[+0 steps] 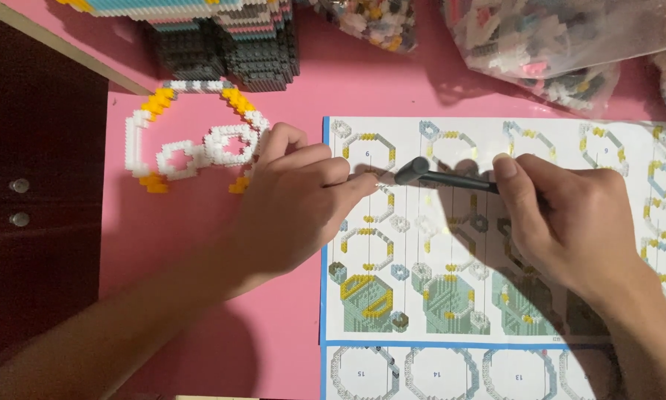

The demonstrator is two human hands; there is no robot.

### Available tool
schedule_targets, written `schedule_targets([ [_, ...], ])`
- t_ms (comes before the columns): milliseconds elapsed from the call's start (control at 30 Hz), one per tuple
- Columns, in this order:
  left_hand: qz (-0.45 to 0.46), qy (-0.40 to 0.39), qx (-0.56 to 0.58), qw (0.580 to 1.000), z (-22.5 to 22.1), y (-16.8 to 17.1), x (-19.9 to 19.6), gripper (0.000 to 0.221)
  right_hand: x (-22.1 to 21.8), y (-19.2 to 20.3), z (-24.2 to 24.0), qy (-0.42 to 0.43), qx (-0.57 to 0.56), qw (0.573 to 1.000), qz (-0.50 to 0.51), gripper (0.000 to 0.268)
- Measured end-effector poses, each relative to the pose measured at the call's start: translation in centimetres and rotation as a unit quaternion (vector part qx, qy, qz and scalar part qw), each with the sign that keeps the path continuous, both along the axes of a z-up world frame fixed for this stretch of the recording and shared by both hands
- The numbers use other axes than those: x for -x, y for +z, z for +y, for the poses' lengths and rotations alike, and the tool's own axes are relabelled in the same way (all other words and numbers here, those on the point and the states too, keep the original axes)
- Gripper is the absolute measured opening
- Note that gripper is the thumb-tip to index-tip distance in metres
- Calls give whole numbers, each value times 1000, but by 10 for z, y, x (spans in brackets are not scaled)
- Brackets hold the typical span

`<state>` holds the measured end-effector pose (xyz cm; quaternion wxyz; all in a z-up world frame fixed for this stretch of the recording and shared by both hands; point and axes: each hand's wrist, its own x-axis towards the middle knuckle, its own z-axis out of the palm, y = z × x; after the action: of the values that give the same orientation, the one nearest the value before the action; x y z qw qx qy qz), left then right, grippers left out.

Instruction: Assembling a model using tiny interlocking plastic blocks, following a printed guide and using a small hammer tool.

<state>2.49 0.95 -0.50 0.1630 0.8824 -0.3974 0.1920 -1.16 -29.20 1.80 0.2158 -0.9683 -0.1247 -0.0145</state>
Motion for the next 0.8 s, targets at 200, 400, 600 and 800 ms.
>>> schedule_targets([
  [200, 3, -11, 3, 1000, 1, -2, -2, 30, 1, 8, 5, 24, -53, 998, -22, 57],
  [400, 10, -13, -5, 1000, 1, -1, 0, 33, 1, -7, -4, 42, 36, 996, -68, 54],
  [600, -6, -13, 5, 1000, 1, -1, -1, 30, 3, 8, 3, -29, -74, 997, 6, 55],
  [800, 0, -7, 1, 1000, -1, -1, -1, 21, -1, -2, -1, 34, -6, 997, -72, 58],
])
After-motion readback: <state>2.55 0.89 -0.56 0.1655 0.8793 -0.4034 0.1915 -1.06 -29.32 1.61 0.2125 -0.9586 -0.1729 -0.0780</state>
